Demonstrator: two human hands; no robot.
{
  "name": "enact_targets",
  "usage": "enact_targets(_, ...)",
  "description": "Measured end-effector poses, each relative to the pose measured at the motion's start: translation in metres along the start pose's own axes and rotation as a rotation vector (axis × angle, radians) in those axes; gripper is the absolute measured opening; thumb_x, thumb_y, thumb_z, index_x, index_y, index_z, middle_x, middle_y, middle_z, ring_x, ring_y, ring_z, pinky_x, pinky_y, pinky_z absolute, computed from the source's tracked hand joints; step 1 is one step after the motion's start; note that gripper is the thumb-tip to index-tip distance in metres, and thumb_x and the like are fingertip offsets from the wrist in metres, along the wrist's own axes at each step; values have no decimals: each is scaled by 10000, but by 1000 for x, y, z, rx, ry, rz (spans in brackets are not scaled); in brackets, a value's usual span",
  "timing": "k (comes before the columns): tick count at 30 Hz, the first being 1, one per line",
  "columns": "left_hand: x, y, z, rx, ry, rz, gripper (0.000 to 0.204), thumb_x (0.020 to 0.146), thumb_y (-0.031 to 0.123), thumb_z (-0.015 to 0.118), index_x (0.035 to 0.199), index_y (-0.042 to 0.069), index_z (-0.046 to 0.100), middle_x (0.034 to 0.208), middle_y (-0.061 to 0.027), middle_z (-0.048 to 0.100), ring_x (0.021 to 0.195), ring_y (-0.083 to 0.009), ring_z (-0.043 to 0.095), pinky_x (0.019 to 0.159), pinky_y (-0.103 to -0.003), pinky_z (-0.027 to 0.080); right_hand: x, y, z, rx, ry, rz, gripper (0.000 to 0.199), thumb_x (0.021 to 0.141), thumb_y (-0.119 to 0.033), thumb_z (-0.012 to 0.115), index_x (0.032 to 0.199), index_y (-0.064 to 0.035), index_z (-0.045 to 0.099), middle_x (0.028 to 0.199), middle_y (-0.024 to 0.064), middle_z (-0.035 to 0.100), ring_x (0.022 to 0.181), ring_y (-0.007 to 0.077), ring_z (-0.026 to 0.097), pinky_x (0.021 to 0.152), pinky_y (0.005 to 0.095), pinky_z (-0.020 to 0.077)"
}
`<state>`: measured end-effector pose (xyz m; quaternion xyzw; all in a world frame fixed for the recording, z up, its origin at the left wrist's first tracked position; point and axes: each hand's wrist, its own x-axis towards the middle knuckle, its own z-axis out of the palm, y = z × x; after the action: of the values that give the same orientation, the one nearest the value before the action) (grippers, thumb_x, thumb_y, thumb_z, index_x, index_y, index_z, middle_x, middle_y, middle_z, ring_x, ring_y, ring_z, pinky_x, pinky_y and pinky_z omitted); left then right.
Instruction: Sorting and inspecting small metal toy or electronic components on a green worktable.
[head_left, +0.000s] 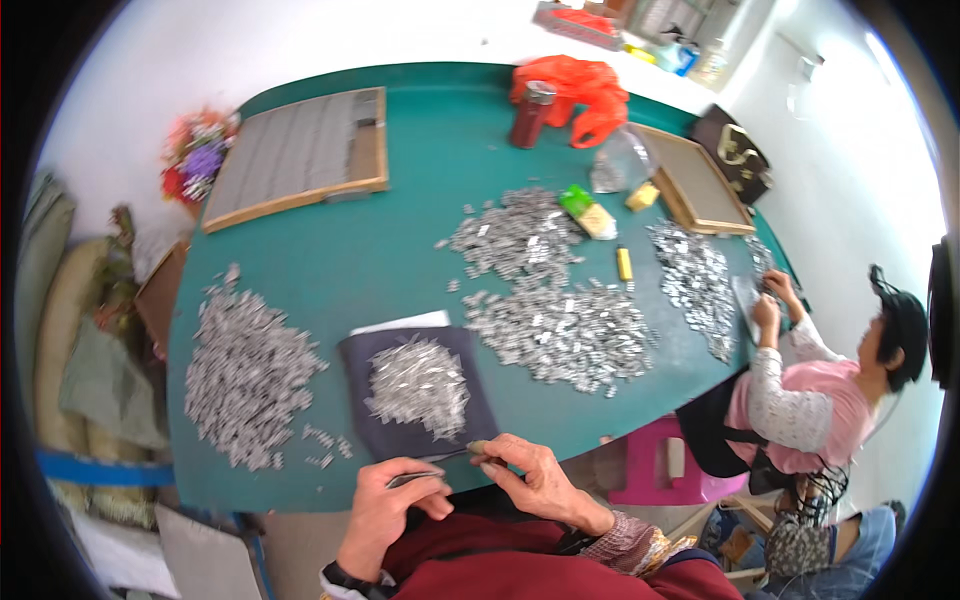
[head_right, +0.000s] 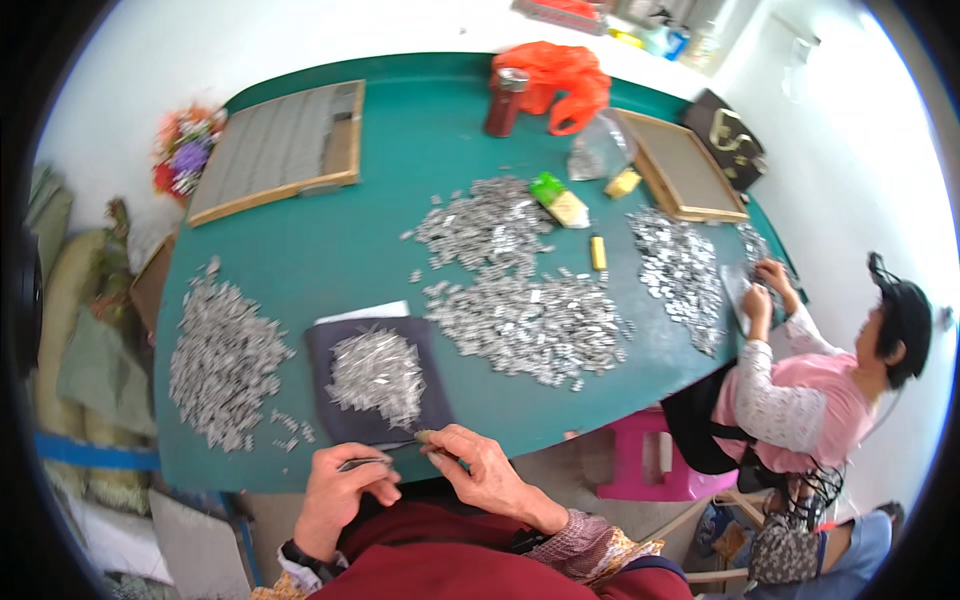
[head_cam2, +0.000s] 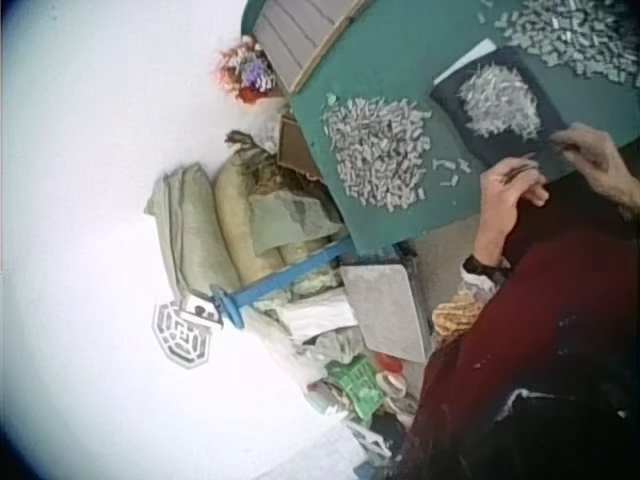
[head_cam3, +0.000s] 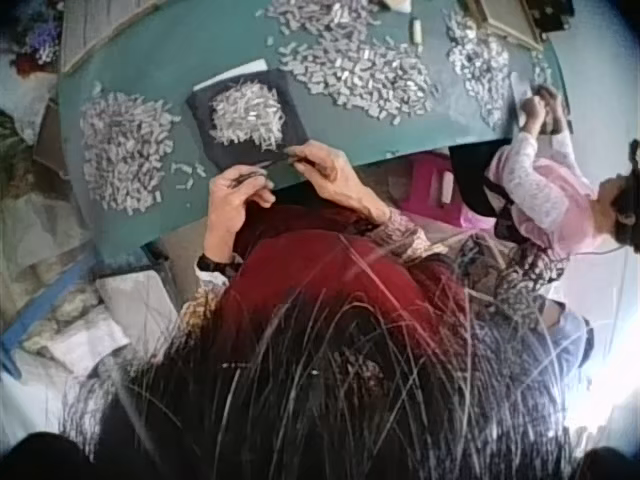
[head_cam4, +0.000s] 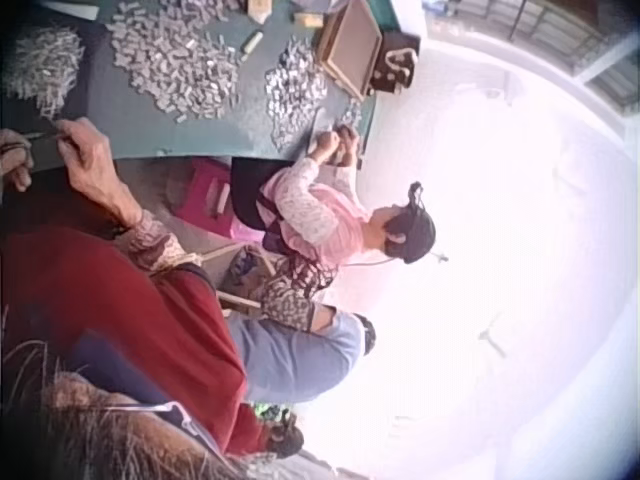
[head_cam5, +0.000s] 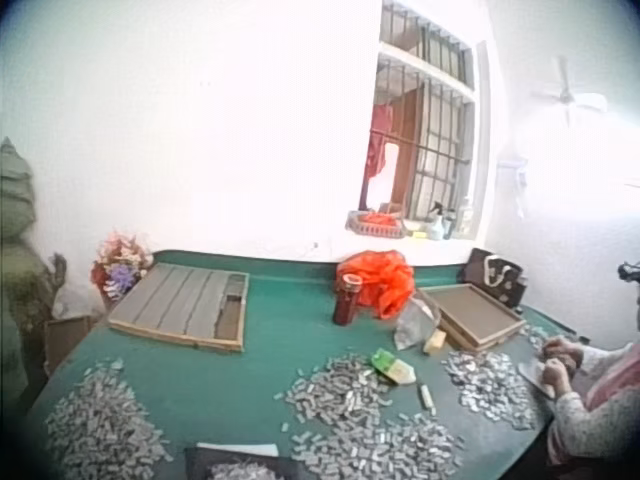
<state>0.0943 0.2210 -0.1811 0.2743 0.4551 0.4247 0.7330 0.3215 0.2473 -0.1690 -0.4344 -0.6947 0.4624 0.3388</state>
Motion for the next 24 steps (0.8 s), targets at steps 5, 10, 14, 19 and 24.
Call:
enact_targets(5, 10, 6, 11, -17, -111, 1, 89, 879, -8, 642, 934, -78, 630, 801, -210, 691, 600, -258, 698, 500, -322, 589, -24, 37, -50, -500, 416, 118, 113, 846, -40, 657, 957, -17, 653, 830, 149, 623, 730, 343, 611, 648, 400, 499)
enact_targets(10, 18, 6, 17, 74, -156, -48, 101, 883, -17, 647, 956, -86, 649, 812, -194, 696, 614, -230, 698, 526, -291, 584, -39, 77, -100, -830, 718, 257, 83, 860, -107, 649, 882, -32, 621, 809, 140, 595, 800, 339, 606, 696, 429, 484)
enact_targets(14, 22, 3, 21, 76, -134, -64, 126, 850, -31, 667, 954, -101, 653, 798, -236, 691, 595, -275, 699, 497, -330, 593, -34, 87, -106, -918, 724, 389, 167, 852, -148, 674, 948, -38, 594, 866, 138, 573, 843, 327, 593, 702, 424, 468)
enact_targets(19, 23, 2, 22, 132, -105, -73, 135, 876, -31, 648, 989, -105, 654, 796, -204, 693, 614, -243, 697, 530, -299, 587, -31, 85, -105, -578, 640, 358, 154, 822, -89, 675, 952, -49, 603, 874, 130, 580, 826, 323, 577, 718, 419, 457)
enact_targets(24, 23, -4, 17, 121, -102, -62, 141, 872, -34, 648, 992, -108, 650, 794, -218, 688, 614, -256, 697, 531, -317, 595, -37, 64, -107, -758, 434, 139, 156, 823, -53, 653, 979, -51, 656, 860, 127, 601, 767, 344, 600, 698, 435, 480)
